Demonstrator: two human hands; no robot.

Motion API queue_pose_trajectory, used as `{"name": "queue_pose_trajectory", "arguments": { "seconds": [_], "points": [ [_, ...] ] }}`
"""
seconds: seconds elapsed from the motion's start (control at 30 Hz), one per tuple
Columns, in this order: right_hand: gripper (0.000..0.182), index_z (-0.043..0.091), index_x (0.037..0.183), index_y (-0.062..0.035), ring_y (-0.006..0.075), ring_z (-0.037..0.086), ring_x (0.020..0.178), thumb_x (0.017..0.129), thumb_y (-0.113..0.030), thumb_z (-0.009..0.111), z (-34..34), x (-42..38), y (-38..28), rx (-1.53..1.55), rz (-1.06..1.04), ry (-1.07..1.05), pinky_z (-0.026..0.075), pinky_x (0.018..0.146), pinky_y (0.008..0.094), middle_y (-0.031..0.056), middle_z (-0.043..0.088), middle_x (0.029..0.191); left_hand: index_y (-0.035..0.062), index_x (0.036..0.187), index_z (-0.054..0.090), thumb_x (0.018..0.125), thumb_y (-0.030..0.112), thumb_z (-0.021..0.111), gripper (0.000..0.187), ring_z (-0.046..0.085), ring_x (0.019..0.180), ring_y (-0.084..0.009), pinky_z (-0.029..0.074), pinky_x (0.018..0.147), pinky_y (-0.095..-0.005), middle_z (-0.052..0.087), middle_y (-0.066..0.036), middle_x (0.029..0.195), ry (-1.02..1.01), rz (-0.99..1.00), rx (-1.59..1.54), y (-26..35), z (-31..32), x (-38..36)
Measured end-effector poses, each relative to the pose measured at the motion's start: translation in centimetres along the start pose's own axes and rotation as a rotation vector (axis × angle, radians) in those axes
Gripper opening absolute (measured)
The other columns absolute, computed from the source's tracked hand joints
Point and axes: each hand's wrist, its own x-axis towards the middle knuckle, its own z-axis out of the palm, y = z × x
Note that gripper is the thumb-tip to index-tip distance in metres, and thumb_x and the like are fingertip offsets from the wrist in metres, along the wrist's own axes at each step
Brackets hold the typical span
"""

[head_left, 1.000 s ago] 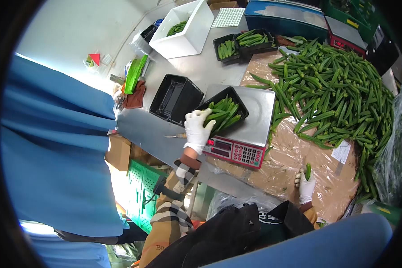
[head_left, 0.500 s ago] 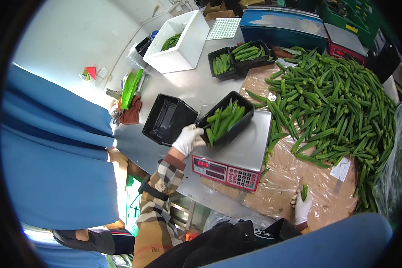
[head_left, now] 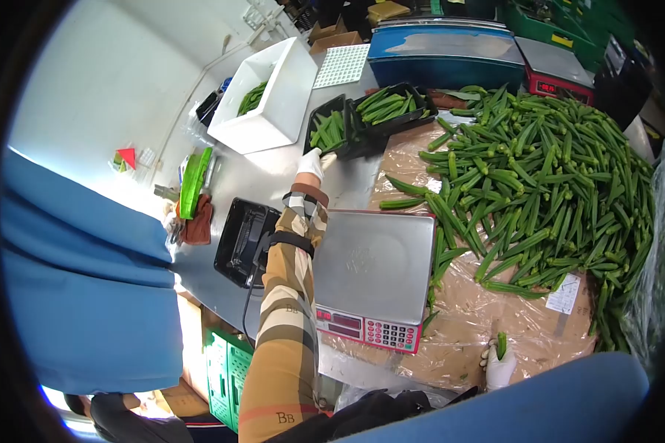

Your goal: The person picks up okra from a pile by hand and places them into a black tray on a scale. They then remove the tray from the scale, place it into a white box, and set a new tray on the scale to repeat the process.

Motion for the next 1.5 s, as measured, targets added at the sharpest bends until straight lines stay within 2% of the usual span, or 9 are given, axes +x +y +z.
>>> {"name": "queue_pose_trajectory", "arguments": {
  "seconds": [0.17,0.27,0.4,0.5,0.7,0.9,1.17,1.37,1.5],
  "points": [
    [0.014,0.061,0.111,0.0002,0.0062,0.053,0.056,0.099,-0.007,0.058,-0.2,-0.1,0.0,0.004,0.026,-0.042,0.043,0.050,0.0205,0.0009,0.060,0.073,-0.0004,0.133,0.045,0.097,0.011,0.061,0.041,0.064,0.105,-0.0313,0.058,0.085,-0.0420,0.060,-0.013,0.108,-0.148,0.128,0.418,-1.6,-0.1,-5.1],
    [0.016,0.062,0.109,-0.0009,0.0056,0.053,0.056,0.097,-0.010,0.062,-0.4,-0.8,-2.8,0.019,0.071,-0.072,0.043,0.051,0.0206,0.0001,0.060,0.071,0.0019,0.150,0.033,0.092,0.015,0.071,0.071,0.060,0.112,-0.0209,0.047,0.100,-0.0303,0.060,-0.011,0.118,-0.265,0.734,0.885,-0.8,-1.7,-12.9],
    [0.019,0.065,0.108,-0.0011,0.0066,0.056,0.061,0.094,-0.014,0.065,-2.0,-1.2,-4.6,-0.041,-0.049,-0.118,0.045,0.057,0.0221,0.0005,0.061,0.073,-0.0070,0.141,0.043,0.093,0.015,0.065,0.057,0.043,0.131,-0.0384,0.030,0.114,-0.0457,0.047,-0.025,0.141,0.168,1.429,1.537,1.3,-4.4,-26.5],
    [0.023,0.065,0.110,0.0015,0.0122,0.063,0.076,0.092,-0.013,0.066,-3.7,2.0,-6.0,-0.086,-0.196,-0.017,0.051,0.070,0.0271,0.0057,0.067,0.083,-0.0048,0.138,0.049,0.100,0.024,0.055,0.048,0.050,0.120,-0.0411,0.038,0.105,-0.0470,0.055,-0.026,0.131,0.444,1.279,1.768,2.2,-12.3,-27.6],
    [0.035,0.062,0.120,-0.0040,0.0328,0.064,0.106,0.087,-0.010,0.066,-7.2,13.9,-17.2,-0.338,-0.950,0.354,0.051,0.091,0.0365,0.0150,0.067,0.114,-0.0055,0.100,0.071,0.102,0.028,0.054,0.038,0.064,0.074,-0.0273,0.051,0.073,-0.0355,0.069,-0.010,0.081,0.052,0.672,1.307,3.4,-22.8,-25.2],
    [0.041,0.059,0.129,-0.0088,0.0345,0.060,0.112,0.090,-0.020,0.060,-6.9,20.4,-22.5,-0.751,-0.761,0.534,0.049,0.094,0.0416,0.0148,0.063,0.124,-0.0083,0.113,0.067,0.099,0.020,0.060,0.032,0.061,0.086,-0.0177,0.051,0.082,-0.0296,0.069,-0.009,0.101,0.247,0.747,0.490,4.5,-19.3,-28.1],
    [0.032,0.063,0.112,-0.0042,0.0370,0.065,0.096,0.091,-0.029,0.061,-9.0,20.5,-26.9,-0.699,-0.687,0.819,0.052,0.083,0.0473,0.0184,0.069,0.101,-0.0017,0.089,0.068,0.092,0.010,0.065,0.012,0.061,0.089,-0.0262,0.049,0.082,-0.0367,0.066,-0.015,0.091,0.004,1.047,1.312,-3.8,-8.8,-37.7],
    [0.103,0.037,0.145,0.0013,0.0293,0.059,0.110,0.071,-0.055,0.080,-6.5,21.6,-26.8,-1.117,-0.353,0.727,0.052,0.083,0.0451,0.0152,0.045,0.143,0.0019,0.142,0.050,0.094,0.008,0.061,0.049,0.052,0.121,-0.0304,0.041,0.103,-0.0410,0.058,-0.016,0.133,-0.290,1.227,1.612,-7.8,2.2,-42.4],
    [0.121,0.016,0.157,-0.0089,0.0345,0.050,0.122,0.067,-0.053,0.085,-4.8,21.5,-27.3,-1.181,-0.202,0.645,0.049,0.087,0.0544,0.0142,0.038,0.149,-0.0021,0.149,0.036,0.096,0.008,0.060,0.058,0.043,0.137,-0.0265,0.037,0.112,-0.0358,0.049,-0.019,0.144,-0.758,0.515,0.792,-14.8,13.8,-41.9]
  ]
}}
